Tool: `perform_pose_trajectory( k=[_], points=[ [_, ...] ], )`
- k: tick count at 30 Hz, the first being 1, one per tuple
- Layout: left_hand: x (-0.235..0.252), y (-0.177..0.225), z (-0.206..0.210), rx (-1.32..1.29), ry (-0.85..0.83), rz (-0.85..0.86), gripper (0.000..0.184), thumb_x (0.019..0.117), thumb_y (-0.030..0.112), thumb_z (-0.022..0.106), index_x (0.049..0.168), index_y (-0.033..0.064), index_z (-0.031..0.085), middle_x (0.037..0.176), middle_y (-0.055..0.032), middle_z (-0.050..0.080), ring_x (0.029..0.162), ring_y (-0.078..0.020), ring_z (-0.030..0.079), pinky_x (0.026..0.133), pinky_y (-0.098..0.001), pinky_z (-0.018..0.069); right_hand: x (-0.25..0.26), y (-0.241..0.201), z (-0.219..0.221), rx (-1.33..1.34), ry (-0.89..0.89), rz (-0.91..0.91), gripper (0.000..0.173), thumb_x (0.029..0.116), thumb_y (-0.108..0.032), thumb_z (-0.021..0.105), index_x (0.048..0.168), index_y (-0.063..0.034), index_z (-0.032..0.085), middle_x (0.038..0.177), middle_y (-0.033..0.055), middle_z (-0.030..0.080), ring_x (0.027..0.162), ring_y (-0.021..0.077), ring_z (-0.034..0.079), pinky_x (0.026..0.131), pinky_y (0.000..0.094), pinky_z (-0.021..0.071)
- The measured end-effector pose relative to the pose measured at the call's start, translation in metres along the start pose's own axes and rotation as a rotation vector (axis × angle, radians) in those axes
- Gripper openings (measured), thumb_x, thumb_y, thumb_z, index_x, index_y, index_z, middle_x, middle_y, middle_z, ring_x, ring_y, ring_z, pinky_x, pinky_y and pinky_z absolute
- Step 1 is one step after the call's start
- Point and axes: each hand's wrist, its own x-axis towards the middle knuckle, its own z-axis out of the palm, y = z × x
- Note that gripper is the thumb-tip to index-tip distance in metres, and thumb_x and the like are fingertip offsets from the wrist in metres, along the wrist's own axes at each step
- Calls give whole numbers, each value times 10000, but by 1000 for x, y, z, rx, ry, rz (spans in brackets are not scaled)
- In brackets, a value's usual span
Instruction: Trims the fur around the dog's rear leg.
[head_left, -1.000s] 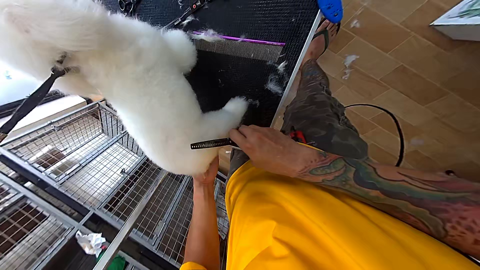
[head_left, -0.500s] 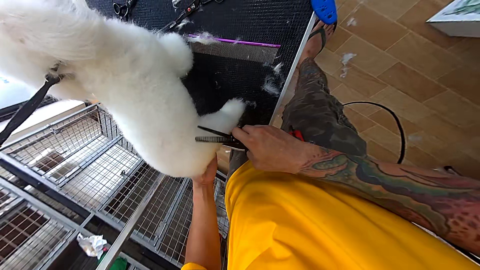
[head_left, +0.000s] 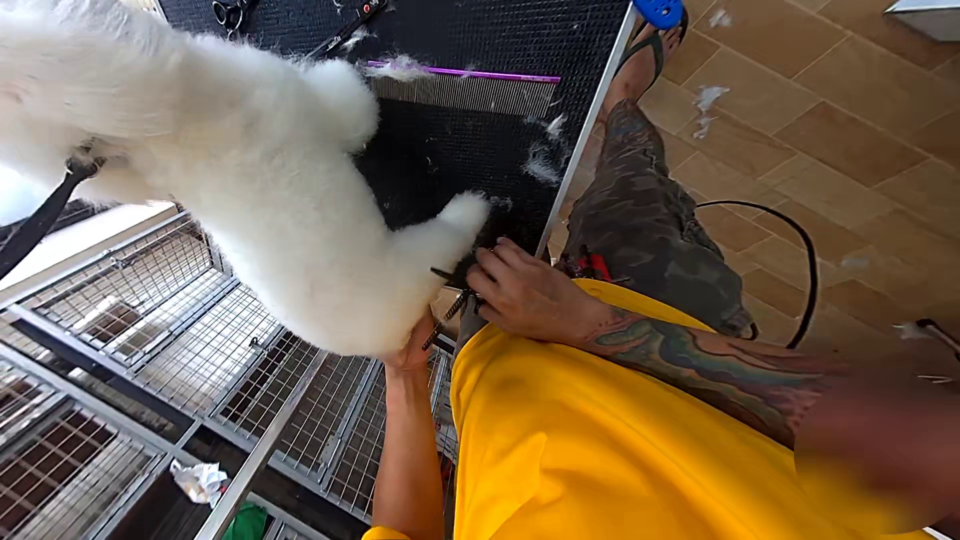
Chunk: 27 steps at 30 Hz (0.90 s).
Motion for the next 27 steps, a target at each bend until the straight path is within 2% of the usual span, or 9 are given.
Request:
perform_pose_trajectory(
  k=[2, 4, 6, 9, 10, 14, 18, 22, 27],
  points=[
    [-1, 1, 4, 7, 2, -3, 372, 756, 377, 823, 990, 97, 752, 984, -90, 757, 937, -200, 725, 884, -373, 589, 6, -2, 11, -7, 64, -23, 184, 988, -148, 592, 1131, -34, 619, 1131, 246, 652, 1042, 417, 671, 1039, 586, 498],
    [-1, 1, 11, 15, 11, 7, 394, 769, 401, 809, 1011, 100, 733, 998, -84, 750, 932, -196, 718, 891, -383, 584, 10, -2, 20, -14, 140, -30, 127, 996, -22, 547, 1099, -22, 622, 1052, 225, 662, 942, 381, 687, 886, 495, 583],
    [0, 0, 14, 14, 1, 25, 383, 774, 391, 807, 997, 91, 725, 958, -78, 742, 849, -176, 706, 861, -365, 581, 9, -3, 27, -3, 176, -22, 114, 1003, -14, 537, 1087, -13, 615, 1022, 215, 655, 895, 364, 683, 799, 452, 600],
    [1, 1, 11, 17, -53, 20, 374, 776, 351, 815, 1020, 77, 739, 1001, -90, 747, 914, -186, 712, 892, -359, 576, 10, -5, 32, 27, 213, 14, 186, 986, -186, 610, 1091, -34, 632, 1068, 197, 657, 990, 367, 670, 986, 508, 539],
    [1, 1, 11, -5, -51, 12, 362, 786, 331, 806, 1025, 70, 729, 1001, -95, 745, 907, -187, 713, 894, -358, 576, 11, -5, 34, 41, 225, 35, 185, 978, -184, 611, 1088, -38, 641, 1056, 191, 659, 991, 363, 667, 985, 499, 536],
    [2, 0, 15, -70, -55, -5, 342, 807, 269, 796, 1052, 41, 722, 1009, -119, 741, 890, -210, 711, 937, -382, 563, 10, -2, 33, 74, 234, 85, 113, 957, -24, 611, 1066, -12, 639, 1004, 212, 655, 881, 359, 694, 719, 432, 614],
    [3, 0, 14, -54, -92, -18, 330, 788, 248, 812, 1034, 43, 730, 990, -109, 746, 844, -187, 708, 881, -348, 574, 9, -1, 35, 101, 217, 92, 258, 922, -222, 664, 1094, -30, 644, 1047, 198, 651, 957, 366, 667, 805, 447, 591],
    [3, -2, 15, -87, -53, -10, 335, 794, 250, 803, 1040, 36, 724, 983, -122, 741, 849, -210, 711, 922, -381, 570, 7, -1, 29, 117, 199, 135, 118, 971, -18, 578, 1071, -13, 639, 992, 194, 654, 865, 341, 694, 691, 422, 609],
    [3, -2, 14, -76, -91, 3, 321, 809, 239, 787, 1045, 31, 725, 1003, -126, 742, 871, -212, 713, 921, -380, 569, 6, 4, 11, 103, 56, 140, 313, 875, -202, 697, 1137, -44, 631, 1063, 177, 634, 973, 356, 648, 817, 456, 574]
  ],
)
